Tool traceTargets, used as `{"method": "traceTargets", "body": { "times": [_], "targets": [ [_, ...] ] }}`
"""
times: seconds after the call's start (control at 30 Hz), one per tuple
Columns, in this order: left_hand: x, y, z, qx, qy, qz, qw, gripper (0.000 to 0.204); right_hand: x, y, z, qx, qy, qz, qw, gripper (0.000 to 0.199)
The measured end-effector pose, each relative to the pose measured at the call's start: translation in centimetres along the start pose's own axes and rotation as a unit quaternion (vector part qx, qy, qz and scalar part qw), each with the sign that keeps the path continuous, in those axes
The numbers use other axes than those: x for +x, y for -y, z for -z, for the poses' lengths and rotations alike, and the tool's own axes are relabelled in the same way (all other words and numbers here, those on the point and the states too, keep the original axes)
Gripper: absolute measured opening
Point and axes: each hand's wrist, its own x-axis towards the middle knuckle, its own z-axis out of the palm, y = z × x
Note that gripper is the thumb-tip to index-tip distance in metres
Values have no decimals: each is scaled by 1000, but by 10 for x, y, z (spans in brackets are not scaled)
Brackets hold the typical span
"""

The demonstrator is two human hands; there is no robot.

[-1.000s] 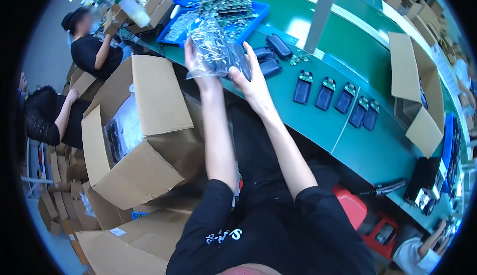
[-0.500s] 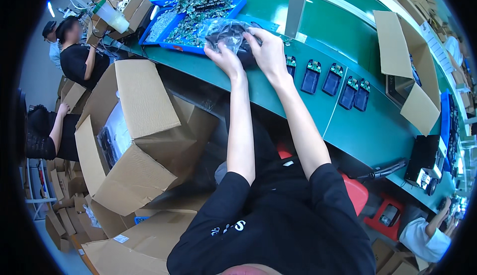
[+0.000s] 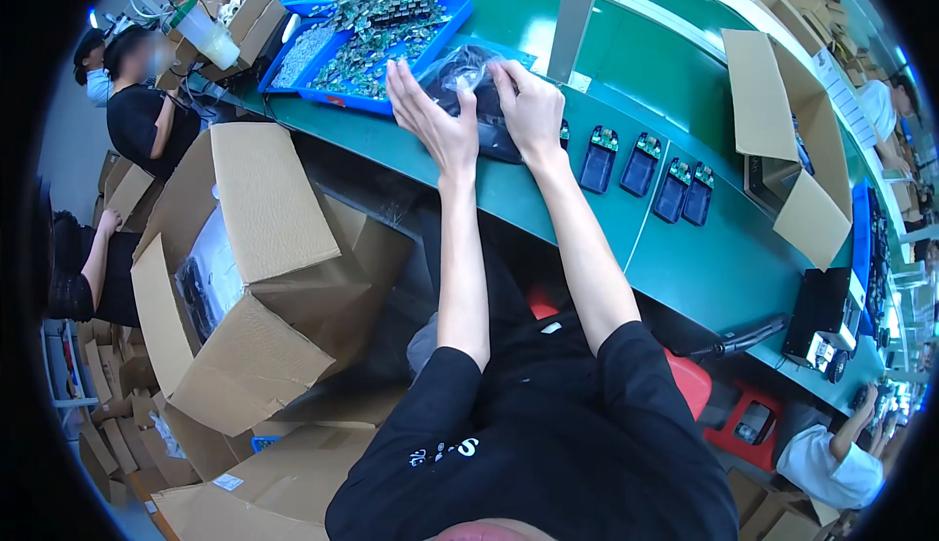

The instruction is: Assembling electronic components into plastic housings and packaging them into boxes.

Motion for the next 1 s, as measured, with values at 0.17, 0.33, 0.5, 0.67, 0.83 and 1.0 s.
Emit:
{"method": "traceTargets", "body": {
  "times": [0.17, 0.33, 0.5, 0.67, 0.83, 1.0],
  "targets": [
    [-4, 8, 0, 11, 121, -58, 991, 77, 5, -2, -15, 74, -46, 11, 996, 17],
    [-7, -6, 4, -108, 51, -71, 990, 67, 18, -15, -21, 178, -98, -65, 977, 18],
    [-28, 7, 22, -85, 81, -191, 975, 63, 25, -10, -16, 247, -50, -127, 959, 17],
    [-24, 15, 32, -52, 300, -320, 897, 58, 31, -3, -6, 249, 27, -121, 961, 20],
    [-10, 27, 29, -46, 304, -330, 893, 53, 37, -18, 2, 251, 118, -108, 955, 23],
    [-6, 29, 31, -81, 183, -234, 951, 53, 25, -30, 3, 227, 146, -34, 962, 24]
  ]
}}
